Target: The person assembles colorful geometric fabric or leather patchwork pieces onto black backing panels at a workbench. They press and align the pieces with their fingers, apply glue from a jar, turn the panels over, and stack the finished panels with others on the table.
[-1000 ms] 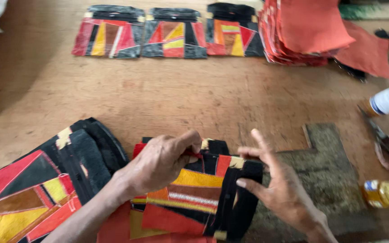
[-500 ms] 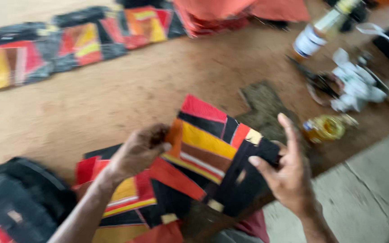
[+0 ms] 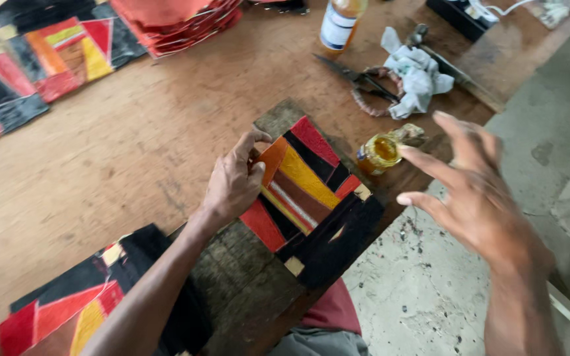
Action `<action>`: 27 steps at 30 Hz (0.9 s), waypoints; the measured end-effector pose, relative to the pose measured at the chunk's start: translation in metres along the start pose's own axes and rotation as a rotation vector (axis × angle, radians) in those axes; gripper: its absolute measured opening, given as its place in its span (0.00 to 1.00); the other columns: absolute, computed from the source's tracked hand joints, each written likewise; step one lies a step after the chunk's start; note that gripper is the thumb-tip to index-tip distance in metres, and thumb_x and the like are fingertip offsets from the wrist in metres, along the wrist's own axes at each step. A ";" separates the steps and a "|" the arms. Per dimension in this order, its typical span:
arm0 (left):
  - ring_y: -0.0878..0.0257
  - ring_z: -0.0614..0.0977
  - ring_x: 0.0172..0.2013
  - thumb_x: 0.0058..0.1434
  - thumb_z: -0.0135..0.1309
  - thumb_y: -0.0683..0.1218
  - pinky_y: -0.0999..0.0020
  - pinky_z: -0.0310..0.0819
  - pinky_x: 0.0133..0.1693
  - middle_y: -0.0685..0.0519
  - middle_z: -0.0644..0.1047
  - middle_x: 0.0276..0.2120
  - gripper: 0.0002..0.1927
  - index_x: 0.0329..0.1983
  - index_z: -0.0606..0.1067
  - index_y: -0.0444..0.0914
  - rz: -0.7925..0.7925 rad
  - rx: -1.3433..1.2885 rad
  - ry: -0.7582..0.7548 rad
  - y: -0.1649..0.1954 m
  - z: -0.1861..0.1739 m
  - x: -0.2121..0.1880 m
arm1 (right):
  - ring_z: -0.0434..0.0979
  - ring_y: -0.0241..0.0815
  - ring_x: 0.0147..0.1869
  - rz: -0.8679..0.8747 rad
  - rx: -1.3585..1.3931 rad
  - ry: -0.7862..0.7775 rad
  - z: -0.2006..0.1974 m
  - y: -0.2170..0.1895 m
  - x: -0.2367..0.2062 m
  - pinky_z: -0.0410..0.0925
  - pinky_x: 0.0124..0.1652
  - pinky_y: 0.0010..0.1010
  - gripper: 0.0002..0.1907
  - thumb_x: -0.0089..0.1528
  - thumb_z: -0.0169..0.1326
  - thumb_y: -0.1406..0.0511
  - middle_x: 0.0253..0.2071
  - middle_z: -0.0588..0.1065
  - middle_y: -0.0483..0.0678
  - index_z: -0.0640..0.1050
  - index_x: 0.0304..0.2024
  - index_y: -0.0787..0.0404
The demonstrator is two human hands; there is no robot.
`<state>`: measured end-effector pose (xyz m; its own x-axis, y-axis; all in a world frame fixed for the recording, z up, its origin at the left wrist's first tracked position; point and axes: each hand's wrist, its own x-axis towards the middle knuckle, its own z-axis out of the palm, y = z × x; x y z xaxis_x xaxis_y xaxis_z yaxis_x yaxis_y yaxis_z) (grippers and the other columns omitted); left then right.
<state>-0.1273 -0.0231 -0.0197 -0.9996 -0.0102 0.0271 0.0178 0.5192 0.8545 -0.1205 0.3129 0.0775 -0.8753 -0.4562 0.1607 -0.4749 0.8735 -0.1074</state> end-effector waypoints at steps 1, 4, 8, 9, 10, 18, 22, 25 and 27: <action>0.48 0.84 0.37 0.58 0.46 0.38 0.55 0.76 0.42 0.44 0.80 0.37 0.20 0.55 0.72 0.42 0.004 -0.017 0.003 0.001 0.007 0.004 | 0.49 0.60 0.75 -0.020 -0.019 -0.037 0.003 0.007 0.006 0.48 0.70 0.51 0.32 0.44 0.68 0.56 0.75 0.55 0.57 0.83 0.53 0.50; 0.45 0.82 0.41 0.61 0.50 0.38 0.54 0.76 0.41 0.46 0.81 0.41 0.09 0.42 0.78 0.39 0.304 0.090 0.114 0.000 0.021 0.011 | 0.45 0.54 0.77 -0.040 0.025 -0.182 0.012 0.018 0.025 0.49 0.73 0.51 0.32 0.48 0.68 0.56 0.77 0.49 0.54 0.79 0.53 0.57; 0.51 0.84 0.39 0.60 0.48 0.38 0.58 0.77 0.41 0.48 0.80 0.40 0.09 0.39 0.78 0.38 0.223 0.038 0.026 -0.007 0.021 0.009 | 0.40 0.54 0.77 0.112 0.003 -0.417 0.018 0.015 0.053 0.46 0.71 0.51 0.35 0.47 0.69 0.57 0.80 0.43 0.49 0.80 0.57 0.55; 0.51 0.84 0.39 0.60 0.48 0.38 0.58 0.77 0.41 0.48 0.80 0.40 0.09 0.39 0.79 0.37 0.214 0.033 0.021 -0.008 0.021 0.009 | 0.38 0.53 0.77 0.138 -0.018 -0.464 0.020 0.014 0.059 0.46 0.70 0.51 0.34 0.48 0.69 0.57 0.80 0.41 0.49 0.80 0.57 0.55; 0.51 0.83 0.38 0.60 0.48 0.38 0.58 0.77 0.41 0.47 0.79 0.40 0.09 0.40 0.79 0.37 0.205 0.026 0.014 -0.009 0.020 0.008 | 0.37 0.53 0.77 0.167 -0.040 -0.511 0.022 0.013 0.065 0.45 0.70 0.50 0.34 0.48 0.69 0.57 0.80 0.40 0.48 0.80 0.57 0.54; 0.52 0.83 0.40 0.56 0.65 0.53 0.58 0.78 0.40 0.46 0.78 0.41 0.21 0.43 0.76 0.34 0.248 0.148 -0.043 0.001 0.017 0.011 | 0.45 0.52 0.78 0.051 -0.085 -0.573 0.041 0.023 0.076 0.50 0.74 0.45 0.25 0.50 0.70 0.59 0.77 0.49 0.48 0.82 0.48 0.62; 0.56 0.84 0.39 0.48 0.70 0.58 0.60 0.79 0.43 0.49 0.76 0.42 0.29 0.44 0.74 0.37 0.133 0.214 -0.129 0.005 0.015 0.008 | 0.52 0.56 0.79 -0.107 0.339 -0.194 0.034 0.031 0.048 0.59 0.71 0.44 0.29 0.50 0.68 0.65 0.78 0.55 0.53 0.80 0.54 0.64; 0.53 0.81 0.45 0.45 0.72 0.55 0.57 0.77 0.44 0.49 0.76 0.43 0.29 0.45 0.74 0.38 0.188 0.252 -0.093 0.006 0.013 0.004 | 0.53 0.57 0.75 -0.156 0.060 -0.038 0.030 0.039 0.029 0.57 0.71 0.49 0.34 0.46 0.72 0.64 0.74 0.58 0.55 0.80 0.56 0.59; 0.53 0.81 0.46 0.46 0.72 0.55 0.58 0.77 0.45 0.49 0.76 0.44 0.29 0.45 0.74 0.38 0.201 0.248 -0.095 0.007 0.013 0.003 | 0.53 0.58 0.75 -0.150 0.051 -0.011 0.030 0.041 0.024 0.57 0.70 0.52 0.34 0.44 0.73 0.63 0.74 0.58 0.56 0.81 0.54 0.59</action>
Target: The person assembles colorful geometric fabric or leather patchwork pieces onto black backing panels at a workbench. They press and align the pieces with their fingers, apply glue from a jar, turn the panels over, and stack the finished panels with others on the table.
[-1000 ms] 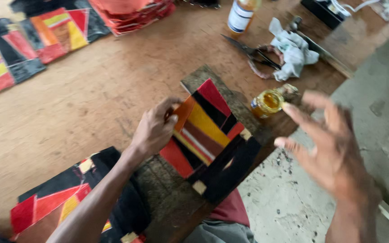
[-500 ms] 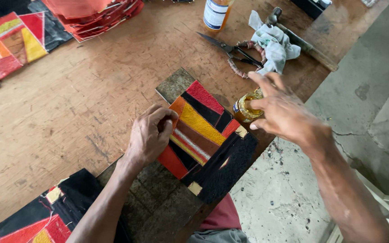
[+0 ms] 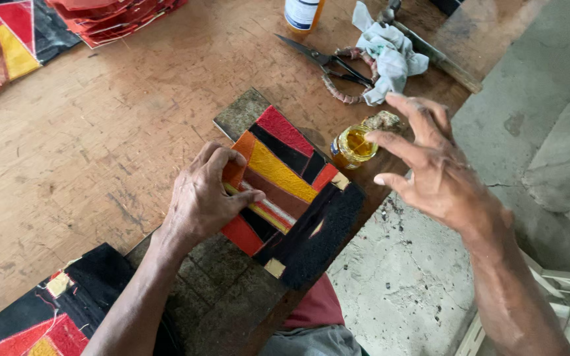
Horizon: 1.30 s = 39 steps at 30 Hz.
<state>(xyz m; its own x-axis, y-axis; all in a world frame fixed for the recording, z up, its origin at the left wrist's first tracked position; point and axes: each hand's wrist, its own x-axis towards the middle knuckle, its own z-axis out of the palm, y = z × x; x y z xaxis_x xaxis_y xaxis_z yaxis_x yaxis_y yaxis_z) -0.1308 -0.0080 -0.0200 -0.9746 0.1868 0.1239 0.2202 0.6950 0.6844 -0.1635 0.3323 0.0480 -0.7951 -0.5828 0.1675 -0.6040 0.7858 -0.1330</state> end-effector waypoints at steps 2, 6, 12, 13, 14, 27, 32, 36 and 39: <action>0.53 0.81 0.47 0.46 0.72 0.55 0.58 0.77 0.46 0.49 0.76 0.45 0.29 0.45 0.74 0.38 0.003 0.002 0.002 0.001 0.000 -0.001 | 0.54 0.58 0.75 -0.048 -0.026 0.043 -0.005 -0.003 -0.006 0.58 0.70 0.53 0.30 0.45 0.73 0.62 0.73 0.58 0.57 0.81 0.50 0.58; 0.53 0.81 0.46 0.45 0.73 0.53 0.58 0.77 0.46 0.49 0.76 0.44 0.29 0.45 0.74 0.38 0.008 0.025 0.023 0.003 0.003 -0.004 | 0.61 0.57 0.69 0.055 -0.222 0.204 -0.038 -0.017 -0.038 0.63 0.64 0.49 0.23 0.48 0.72 0.62 0.69 0.65 0.58 0.82 0.44 0.59; 0.54 0.82 0.47 0.44 0.73 0.52 0.60 0.77 0.50 0.50 0.77 0.46 0.28 0.45 0.75 0.38 0.011 0.013 0.028 -0.003 0.006 0.000 | 0.74 0.35 0.47 0.105 0.712 0.329 -0.045 -0.016 -0.117 0.72 0.47 0.24 0.24 0.64 0.64 0.60 0.47 0.75 0.48 0.72 0.59 0.59; 0.54 0.82 0.48 0.44 0.73 0.51 0.60 0.77 0.50 0.50 0.78 0.46 0.28 0.45 0.75 0.38 0.032 0.006 0.033 -0.004 0.006 0.001 | 0.75 0.34 0.44 0.140 0.996 0.240 -0.033 -0.012 -0.122 0.73 0.42 0.23 0.28 0.63 0.65 0.61 0.45 0.77 0.48 0.70 0.62 0.59; 0.53 0.82 0.48 0.44 0.74 0.51 0.59 0.77 0.50 0.50 0.78 0.46 0.28 0.45 0.75 0.37 0.039 0.012 0.028 -0.005 0.006 0.002 | 0.76 0.36 0.42 0.170 1.371 0.111 -0.012 -0.008 -0.120 0.73 0.36 0.25 0.39 0.60 0.67 0.65 0.43 0.78 0.52 0.65 0.71 0.65; 0.52 0.81 0.48 0.44 0.74 0.51 0.59 0.77 0.50 0.48 0.78 0.45 0.29 0.45 0.75 0.37 0.054 0.028 0.025 -0.005 0.010 0.004 | 0.76 0.34 0.30 0.426 1.536 -0.413 0.097 0.019 -0.127 0.71 0.27 0.23 0.48 0.58 0.61 0.66 0.39 0.79 0.53 0.52 0.76 0.61; 0.55 0.82 0.47 0.45 0.73 0.52 0.63 0.79 0.49 0.50 0.77 0.46 0.29 0.46 0.75 0.39 -0.069 -0.030 -0.025 -0.009 0.012 0.004 | 0.77 0.35 0.28 0.316 1.721 -0.408 0.107 0.016 -0.134 0.73 0.24 0.23 0.39 0.62 0.63 0.66 0.40 0.81 0.52 0.62 0.74 0.54; 0.52 0.81 0.48 0.43 0.75 0.50 0.60 0.77 0.50 0.48 0.78 0.45 0.29 0.45 0.75 0.37 0.043 -0.014 0.033 -0.014 0.011 0.006 | 0.80 0.36 0.41 0.134 1.610 -0.596 0.116 -0.001 -0.147 0.78 0.35 0.28 0.13 0.66 0.63 0.67 0.43 0.80 0.49 0.78 0.50 0.66; 0.51 0.81 0.48 0.44 0.75 0.50 0.58 0.76 0.51 0.48 0.78 0.45 0.29 0.45 0.75 0.37 0.079 0.003 0.055 -0.016 0.011 0.004 | 0.82 0.39 0.30 0.362 1.589 -0.469 0.124 -0.018 -0.154 0.78 0.27 0.29 0.11 0.60 0.61 0.67 0.41 0.82 0.51 0.81 0.44 0.64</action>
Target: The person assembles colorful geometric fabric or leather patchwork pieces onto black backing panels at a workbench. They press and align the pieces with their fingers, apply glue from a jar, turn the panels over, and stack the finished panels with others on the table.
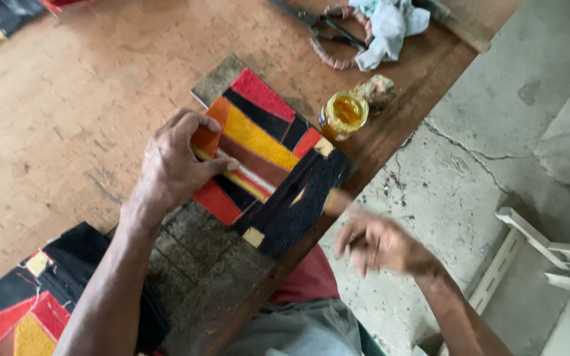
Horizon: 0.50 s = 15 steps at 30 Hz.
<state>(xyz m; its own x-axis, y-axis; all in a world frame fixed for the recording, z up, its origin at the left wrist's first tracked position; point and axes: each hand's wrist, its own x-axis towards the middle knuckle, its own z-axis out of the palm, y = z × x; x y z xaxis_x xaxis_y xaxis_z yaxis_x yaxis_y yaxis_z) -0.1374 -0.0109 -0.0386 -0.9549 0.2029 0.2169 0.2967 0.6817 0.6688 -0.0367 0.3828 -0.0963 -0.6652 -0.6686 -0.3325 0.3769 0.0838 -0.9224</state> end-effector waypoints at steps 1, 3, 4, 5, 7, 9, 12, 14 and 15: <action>0.50 0.81 0.48 0.44 0.75 0.50 0.58 0.76 0.51 0.48 0.78 0.45 0.29 0.46 0.75 0.37 0.006 0.013 0.006 0.000 0.000 -0.001 | 0.81 0.38 0.34 0.029 -0.025 0.027 0.007 0.002 0.001 0.79 0.31 0.30 0.13 0.59 0.61 0.67 0.42 0.81 0.50 0.79 0.46 0.63; 0.49 0.81 0.49 0.44 0.75 0.51 0.58 0.76 0.50 0.47 0.77 0.46 0.30 0.46 0.75 0.37 0.002 -0.014 0.002 -0.001 -0.001 -0.004 | 0.80 0.37 0.42 0.071 -0.083 0.075 0.020 0.002 0.006 0.81 0.37 0.31 0.18 0.56 0.61 0.68 0.45 0.78 0.49 0.76 0.48 0.59; 0.49 0.80 0.50 0.44 0.75 0.51 0.58 0.76 0.50 0.47 0.77 0.47 0.30 0.47 0.75 0.37 0.006 -0.023 0.008 -0.001 -0.001 -0.004 | 0.80 0.39 0.43 0.035 -0.130 0.091 0.026 -0.001 0.009 0.80 0.37 0.32 0.23 0.56 0.61 0.67 0.50 0.76 0.50 0.72 0.53 0.58; 0.49 0.80 0.50 0.45 0.75 0.51 0.58 0.76 0.50 0.47 0.77 0.48 0.30 0.47 0.74 0.37 -0.001 -0.015 0.011 -0.001 -0.002 -0.005 | 0.80 0.40 0.44 0.004 -0.174 0.104 0.032 -0.005 0.012 0.80 0.38 0.34 0.28 0.56 0.61 0.67 0.56 0.73 0.51 0.69 0.58 0.58; 0.49 0.80 0.51 0.45 0.75 0.51 0.57 0.75 0.50 0.47 0.76 0.49 0.30 0.47 0.74 0.37 -0.024 -0.012 -0.003 -0.001 -0.003 -0.006 | 0.81 0.42 0.45 -0.037 -0.249 0.138 0.045 -0.015 0.012 0.79 0.39 0.36 0.38 0.57 0.61 0.65 0.67 0.68 0.52 0.62 0.68 0.56; 0.49 0.80 0.51 0.45 0.75 0.51 0.57 0.75 0.50 0.47 0.76 0.49 0.30 0.48 0.73 0.38 -0.049 -0.008 -0.016 -0.001 -0.003 -0.007 | 0.81 0.45 0.46 -0.083 -0.329 0.166 0.058 -0.022 0.010 0.78 0.39 0.39 0.48 0.58 0.60 0.64 0.77 0.63 0.54 0.55 0.78 0.55; 0.49 0.79 0.51 0.45 0.75 0.52 0.56 0.75 0.50 0.47 0.76 0.49 0.31 0.48 0.74 0.38 -0.050 0.010 -0.010 -0.003 -0.003 -0.007 | 0.82 0.43 0.42 -0.015 -0.607 -0.098 0.084 -0.022 0.006 0.75 0.56 0.40 0.45 0.60 0.63 0.63 0.43 0.81 0.52 0.59 0.77 0.55; 0.49 0.79 0.51 0.46 0.74 0.53 0.56 0.75 0.50 0.47 0.76 0.50 0.32 0.51 0.74 0.38 -0.040 0.004 -0.014 -0.005 -0.003 -0.009 | 0.75 0.54 0.57 -0.360 -0.709 0.057 0.097 -0.020 0.011 0.70 0.59 0.45 0.46 0.61 0.60 0.65 0.60 0.71 0.64 0.54 0.78 0.60; 0.49 0.79 0.51 0.46 0.74 0.53 0.56 0.75 0.51 0.47 0.76 0.51 0.33 0.53 0.75 0.38 -0.025 -0.008 -0.018 -0.005 -0.003 -0.009 | 0.71 0.59 0.65 -0.532 -0.755 0.137 0.104 -0.020 0.013 0.67 0.60 0.48 0.46 0.61 0.58 0.66 0.68 0.66 0.69 0.52 0.78 0.62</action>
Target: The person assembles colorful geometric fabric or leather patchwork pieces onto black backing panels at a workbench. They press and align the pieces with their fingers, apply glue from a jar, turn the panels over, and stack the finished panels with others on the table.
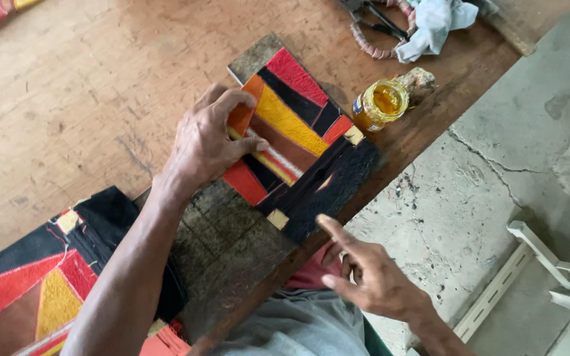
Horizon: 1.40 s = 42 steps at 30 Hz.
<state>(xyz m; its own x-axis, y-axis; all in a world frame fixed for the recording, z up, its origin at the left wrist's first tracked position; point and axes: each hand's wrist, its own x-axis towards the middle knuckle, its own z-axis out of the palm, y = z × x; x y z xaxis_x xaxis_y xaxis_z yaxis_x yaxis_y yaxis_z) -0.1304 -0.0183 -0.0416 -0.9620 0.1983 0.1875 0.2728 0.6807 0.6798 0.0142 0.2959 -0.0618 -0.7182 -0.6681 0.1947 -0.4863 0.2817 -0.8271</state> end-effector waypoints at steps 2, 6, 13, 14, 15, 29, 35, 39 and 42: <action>0.50 0.79 0.51 0.47 0.73 0.53 0.56 0.76 0.52 0.47 0.76 0.51 0.34 0.56 0.75 0.38 -0.008 -0.015 -0.024 0.000 -0.001 -0.001 | 0.77 0.44 0.42 0.182 0.061 -0.295 0.001 -0.006 0.006 0.76 0.42 0.33 0.41 0.62 0.58 0.67 0.62 0.75 0.56 0.58 0.76 0.56; 0.51 0.80 0.50 0.46 0.72 0.52 0.58 0.78 0.51 0.48 0.76 0.50 0.34 0.57 0.76 0.39 -0.077 -0.016 -0.098 0.004 -0.007 -0.001 | 0.82 0.36 0.34 0.357 0.244 -0.144 -0.044 0.004 0.025 0.81 0.28 0.26 0.41 0.60 0.59 0.67 0.64 0.72 0.48 0.58 0.74 0.56; 0.50 0.79 0.51 0.45 0.72 0.51 0.56 0.76 0.51 0.48 0.76 0.49 0.35 0.56 0.75 0.38 -0.057 -0.001 -0.083 0.012 -0.014 -0.002 | 0.83 0.39 0.33 0.510 0.444 -0.181 -0.101 0.048 0.022 0.81 0.32 0.28 0.38 0.58 0.62 0.65 0.54 0.79 0.48 0.66 0.70 0.54; 0.49 0.79 0.51 0.46 0.72 0.51 0.56 0.75 0.51 0.48 0.76 0.49 0.34 0.56 0.75 0.38 -0.055 0.006 -0.083 0.012 -0.014 -0.003 | 0.83 0.39 0.33 0.476 0.442 -0.307 -0.099 0.047 0.021 0.81 0.33 0.29 0.37 0.58 0.63 0.65 0.53 0.80 0.48 0.67 0.70 0.53; 0.49 0.79 0.51 0.46 0.72 0.51 0.55 0.75 0.51 0.48 0.76 0.49 0.34 0.56 0.75 0.38 -0.052 0.014 -0.078 0.012 -0.015 -0.003 | 0.83 0.40 0.33 0.467 0.441 -0.338 -0.093 0.044 0.021 0.81 0.33 0.29 0.37 0.58 0.63 0.65 0.51 0.81 0.48 0.68 0.70 0.53; 0.48 0.78 0.52 0.49 0.71 0.52 0.53 0.73 0.49 0.49 0.74 0.49 0.34 0.58 0.74 0.40 -0.081 0.050 -0.100 0.013 -0.016 -0.006 | 0.80 0.48 0.24 0.361 -0.344 -0.522 -0.023 -0.032 0.043 0.79 0.36 0.38 0.48 0.59 0.61 0.66 0.31 0.81 0.53 0.51 0.76 0.41; 0.52 0.78 0.52 0.48 0.72 0.53 0.54 0.74 0.50 0.51 0.74 0.51 0.34 0.56 0.74 0.41 -0.067 0.049 -0.084 0.003 -0.012 -0.009 | 0.79 0.46 0.20 0.291 -0.418 -0.496 -0.011 -0.041 0.049 0.78 0.28 0.37 0.45 0.60 0.53 0.71 0.26 0.77 0.52 0.53 0.76 0.40; 0.53 0.78 0.52 0.48 0.72 0.54 0.55 0.75 0.51 0.51 0.74 0.51 0.34 0.57 0.73 0.41 -0.059 0.059 -0.074 -0.001 -0.010 -0.008 | 0.78 0.51 0.20 0.369 -0.519 -0.385 -0.015 -0.042 0.045 0.76 0.26 0.42 0.46 0.58 0.57 0.68 0.23 0.76 0.53 0.55 0.75 0.41; 0.51 0.78 0.51 0.49 0.71 0.53 0.54 0.75 0.49 0.49 0.74 0.51 0.34 0.57 0.73 0.41 -0.074 0.058 -0.091 -0.002 -0.010 -0.008 | 0.78 0.50 0.20 0.335 -0.582 -0.454 -0.017 -0.041 0.045 0.76 0.25 0.41 0.48 0.57 0.55 0.71 0.25 0.76 0.52 0.56 0.77 0.41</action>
<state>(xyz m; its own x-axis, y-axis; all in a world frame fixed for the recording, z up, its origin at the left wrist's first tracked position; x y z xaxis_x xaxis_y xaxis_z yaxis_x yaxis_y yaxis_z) -0.1233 -0.0282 -0.0368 -0.9756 0.2077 0.0713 0.2037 0.7351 0.6466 -0.0068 0.2661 -0.0102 -0.6601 -0.6640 -0.3512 -0.5522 0.7460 -0.3723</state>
